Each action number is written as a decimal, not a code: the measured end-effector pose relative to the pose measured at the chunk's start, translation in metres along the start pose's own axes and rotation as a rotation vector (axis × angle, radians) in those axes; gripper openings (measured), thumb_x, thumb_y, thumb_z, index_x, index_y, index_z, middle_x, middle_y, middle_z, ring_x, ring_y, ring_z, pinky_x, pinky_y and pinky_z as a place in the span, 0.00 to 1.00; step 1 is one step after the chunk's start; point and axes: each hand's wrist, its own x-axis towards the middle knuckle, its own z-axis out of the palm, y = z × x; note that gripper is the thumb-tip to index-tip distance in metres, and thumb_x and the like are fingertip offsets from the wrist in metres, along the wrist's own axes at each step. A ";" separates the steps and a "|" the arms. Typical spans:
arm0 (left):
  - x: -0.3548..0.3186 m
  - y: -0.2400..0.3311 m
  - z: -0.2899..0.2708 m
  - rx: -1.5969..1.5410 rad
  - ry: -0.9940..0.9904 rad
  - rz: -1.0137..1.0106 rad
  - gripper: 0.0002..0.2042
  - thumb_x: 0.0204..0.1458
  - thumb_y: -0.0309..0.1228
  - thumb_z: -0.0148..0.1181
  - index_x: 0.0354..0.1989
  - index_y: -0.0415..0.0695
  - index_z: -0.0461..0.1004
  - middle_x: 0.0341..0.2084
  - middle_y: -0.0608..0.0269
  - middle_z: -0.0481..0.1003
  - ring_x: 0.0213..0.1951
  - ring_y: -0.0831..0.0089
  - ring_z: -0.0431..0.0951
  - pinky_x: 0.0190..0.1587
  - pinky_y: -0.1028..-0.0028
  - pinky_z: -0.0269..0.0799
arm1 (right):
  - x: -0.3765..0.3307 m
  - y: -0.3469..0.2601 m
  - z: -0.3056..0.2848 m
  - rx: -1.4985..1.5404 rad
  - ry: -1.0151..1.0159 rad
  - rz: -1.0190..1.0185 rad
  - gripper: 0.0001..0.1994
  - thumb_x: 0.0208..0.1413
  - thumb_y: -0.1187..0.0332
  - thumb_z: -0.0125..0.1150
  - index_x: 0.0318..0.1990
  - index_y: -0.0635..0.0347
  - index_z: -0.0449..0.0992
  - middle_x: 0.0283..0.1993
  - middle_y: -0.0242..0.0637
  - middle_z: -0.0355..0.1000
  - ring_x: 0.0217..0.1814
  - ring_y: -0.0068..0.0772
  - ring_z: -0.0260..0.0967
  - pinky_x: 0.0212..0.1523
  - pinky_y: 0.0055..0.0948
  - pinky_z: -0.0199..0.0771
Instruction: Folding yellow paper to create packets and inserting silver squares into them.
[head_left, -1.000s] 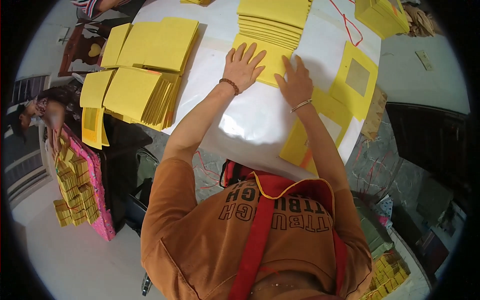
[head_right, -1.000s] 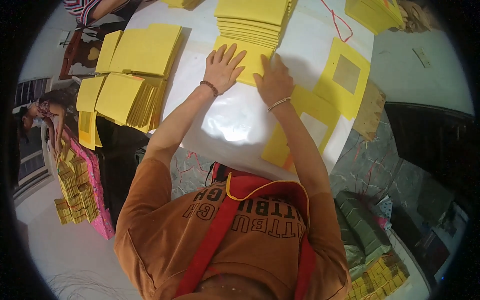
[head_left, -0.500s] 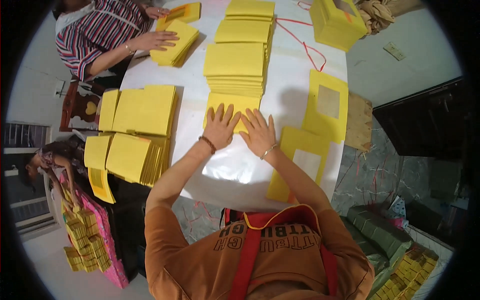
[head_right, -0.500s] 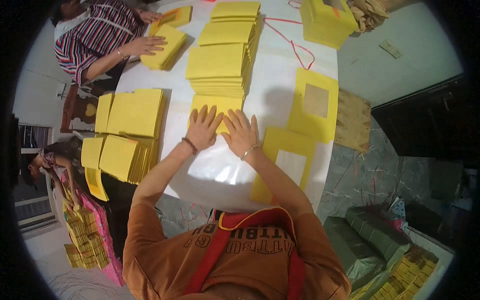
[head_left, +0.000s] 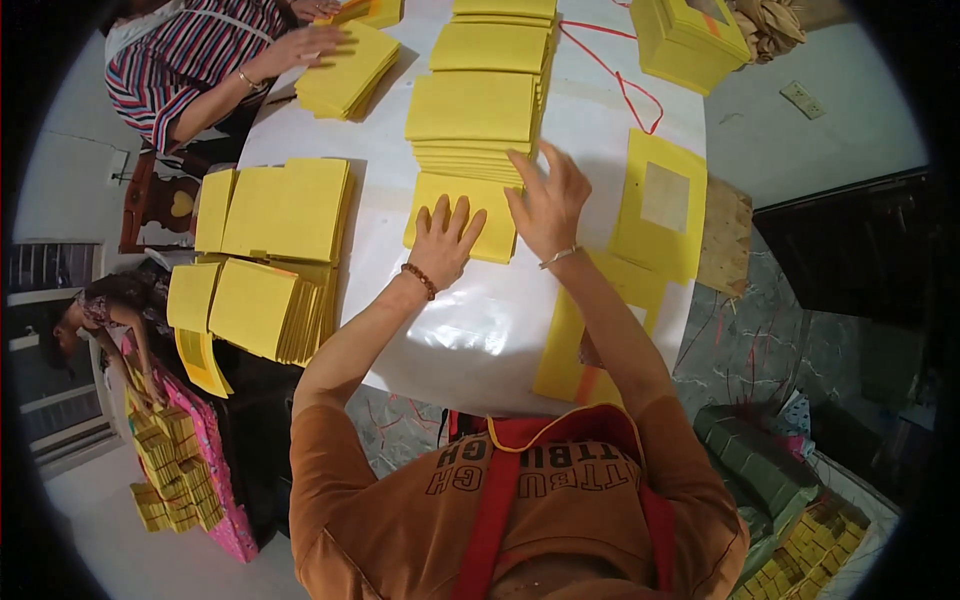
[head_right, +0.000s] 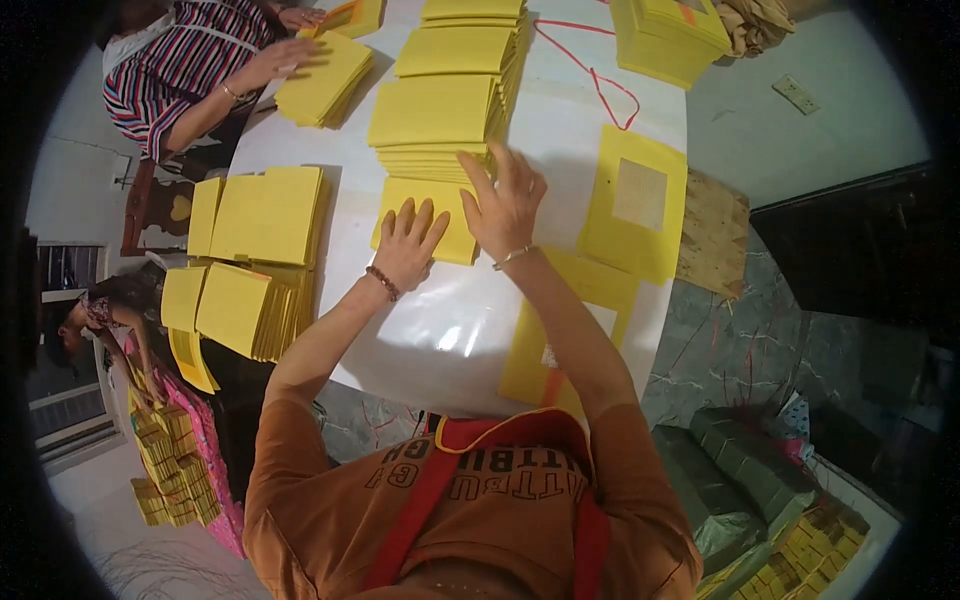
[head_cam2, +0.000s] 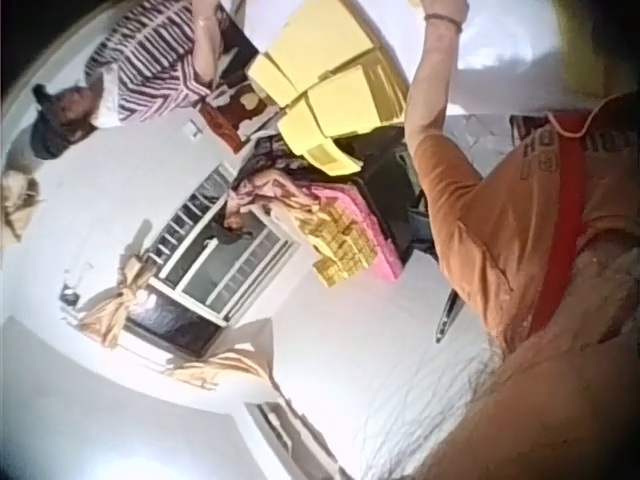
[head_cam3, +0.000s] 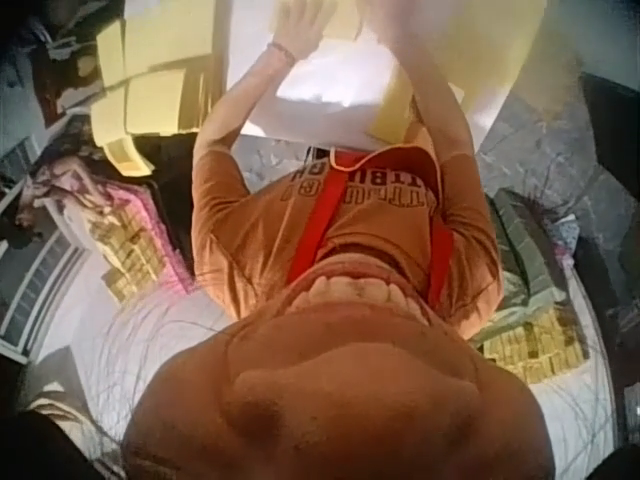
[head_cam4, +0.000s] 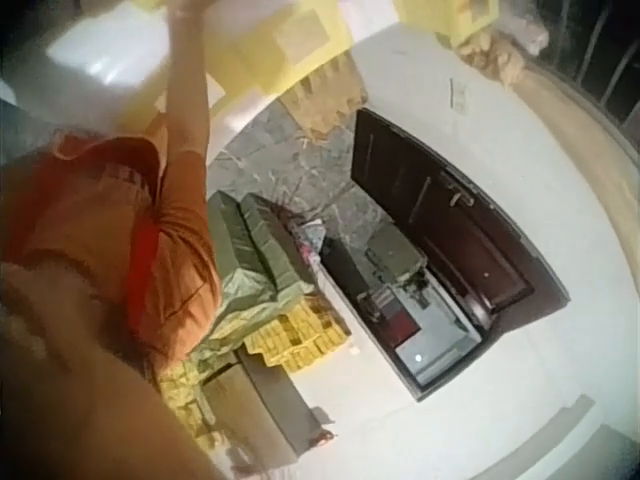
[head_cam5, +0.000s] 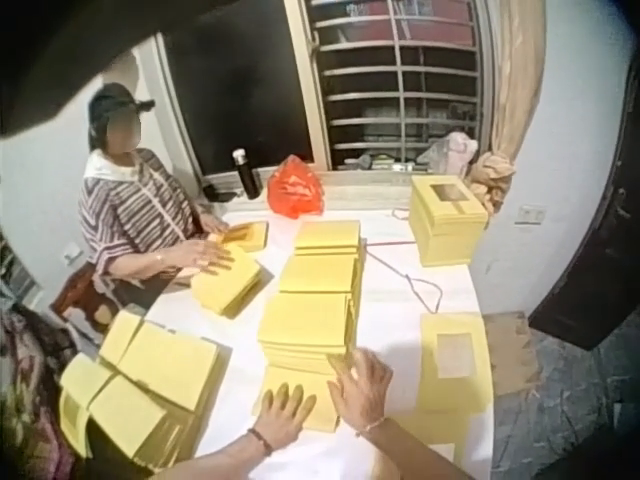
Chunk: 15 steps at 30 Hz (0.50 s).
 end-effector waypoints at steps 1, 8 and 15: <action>-0.001 0.000 0.001 -0.003 -0.009 -0.008 0.33 0.40 0.29 0.57 0.58 0.46 0.55 0.55 0.47 0.55 0.55 0.44 0.55 0.49 0.44 0.56 | 0.009 -0.003 -0.002 0.007 -0.010 0.001 0.20 0.40 0.66 0.61 0.46 0.44 0.72 0.52 0.32 0.62 0.56 0.35 0.54 0.50 0.48 0.50; 0.001 0.001 0.007 0.006 0.035 -0.015 0.37 0.33 0.29 0.62 0.58 0.48 0.55 0.55 0.49 0.56 0.56 0.48 0.54 0.52 0.47 0.54 | 0.032 0.027 0.035 -0.344 -0.297 -0.360 0.34 0.37 0.62 0.66 0.56 0.32 0.61 0.54 0.30 0.61 0.58 0.35 0.54 0.51 0.53 0.53; 0.015 -0.011 0.004 -0.079 0.096 -0.014 0.33 0.35 0.25 0.58 0.57 0.48 0.58 0.55 0.49 0.56 0.56 0.46 0.55 0.49 0.43 0.55 | 0.042 0.047 0.053 -0.121 -0.324 -0.312 0.32 0.36 0.67 0.66 0.54 0.36 0.64 0.51 0.32 0.63 0.54 0.37 0.59 0.43 0.35 0.69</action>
